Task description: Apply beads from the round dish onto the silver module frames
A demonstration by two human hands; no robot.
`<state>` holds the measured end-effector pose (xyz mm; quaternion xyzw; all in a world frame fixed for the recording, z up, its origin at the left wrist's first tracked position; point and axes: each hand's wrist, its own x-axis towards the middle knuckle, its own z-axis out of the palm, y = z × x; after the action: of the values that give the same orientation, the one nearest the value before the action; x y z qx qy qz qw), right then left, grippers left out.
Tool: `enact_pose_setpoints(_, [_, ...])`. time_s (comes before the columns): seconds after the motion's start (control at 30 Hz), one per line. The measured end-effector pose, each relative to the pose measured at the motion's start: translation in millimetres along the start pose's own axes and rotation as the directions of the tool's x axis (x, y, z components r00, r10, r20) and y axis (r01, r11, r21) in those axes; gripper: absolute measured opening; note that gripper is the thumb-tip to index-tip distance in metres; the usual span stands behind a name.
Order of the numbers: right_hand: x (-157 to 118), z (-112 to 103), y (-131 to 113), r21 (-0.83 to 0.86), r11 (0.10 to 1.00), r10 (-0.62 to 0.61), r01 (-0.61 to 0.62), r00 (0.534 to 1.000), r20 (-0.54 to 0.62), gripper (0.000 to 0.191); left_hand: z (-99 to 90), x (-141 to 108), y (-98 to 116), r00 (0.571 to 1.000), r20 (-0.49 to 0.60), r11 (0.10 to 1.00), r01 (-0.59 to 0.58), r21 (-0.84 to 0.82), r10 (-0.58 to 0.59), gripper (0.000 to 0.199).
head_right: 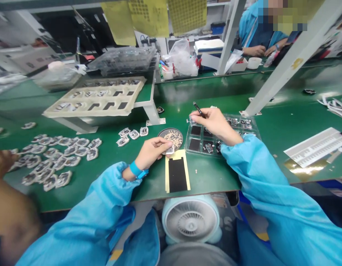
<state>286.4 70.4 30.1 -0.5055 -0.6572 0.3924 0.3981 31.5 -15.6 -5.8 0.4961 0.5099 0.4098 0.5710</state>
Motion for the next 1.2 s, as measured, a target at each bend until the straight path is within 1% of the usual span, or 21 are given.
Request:
enact_pose_setpoints(0.1, [-17.2,23.1,-8.0,0.069,0.997,0.017,-0.028,0.988,0.151,0.042,-2.3,2.8,-2.2,0.999,-0.045,1.000,-0.021,-0.010,0.021,0.040])
enact_pose_setpoints(0.17, [-25.6,33.3,-9.4,0.093,0.995,0.004,-0.026,0.974,0.226,0.042,-3.3,4.0,-1.9,0.998,-0.060,0.996,-0.022,-0.088,0.017,0.043])
enact_pose_setpoints(0.23, [-31.7,40.1,-9.7,0.120,0.992,-0.005,-0.025,0.970,0.245,0.041,-3.4,4.2,-0.2,0.998,-0.060,0.980,-0.017,-0.200,0.005,0.043])
enact_pose_setpoints(0.3, [-36.2,45.3,-10.4,0.147,0.987,0.028,-0.068,0.966,0.256,0.042,-2.9,3.4,1.4,0.999,-0.050,0.961,-0.025,-0.275,0.012,0.042])
enact_pose_setpoints(0.43, [-42.6,55.3,-11.1,0.183,0.960,0.142,-0.210,0.934,0.329,0.045,-2.8,1.2,1.6,0.996,-0.045,0.947,-0.091,-0.307,0.081,0.039])
enact_pose_setpoints(0.57, [-45.2,63.3,-7.5,0.179,0.951,0.172,-0.253,0.911,0.374,0.046,-4.5,-0.7,-0.7,0.987,-0.023,0.955,-0.161,-0.248,0.161,0.038])
enact_pose_setpoints(0.67, [-44.7,65.1,-4.3,0.215,0.933,0.193,-0.288,0.906,0.377,0.046,-5.1,-2.3,-1.1,0.978,-0.009,0.957,-0.205,-0.205,0.207,0.039])
enact_pose_setpoints(0.93, [-41.0,61.3,0.9,0.203,0.921,0.250,-0.333,0.903,0.348,0.043,-2.3,-3.7,1.1,0.966,0.020,0.955,-0.252,-0.154,0.258,0.045])
enact_pose_setpoints(1.0, [-40.8,61.3,0.5,0.200,0.916,0.266,-0.348,0.900,0.346,0.043,-0.6,-3.9,-0.7,0.959,0.020,0.955,-0.280,-0.100,0.283,0.049])
enact_pose_setpoints(1.07, [-41.2,62.3,-0.8,0.209,0.912,0.273,-0.354,0.901,0.338,0.044,0.8,-3.8,-3.7,0.951,0.009,0.951,-0.309,-0.009,0.309,0.051])
enact_pose_setpoints(1.2, [-43.4,65.7,-4.8,0.218,0.910,0.279,-0.352,0.910,0.306,0.047,0.4,-2.4,-10.3,0.922,-0.030,0.912,-0.378,0.157,0.387,0.048])
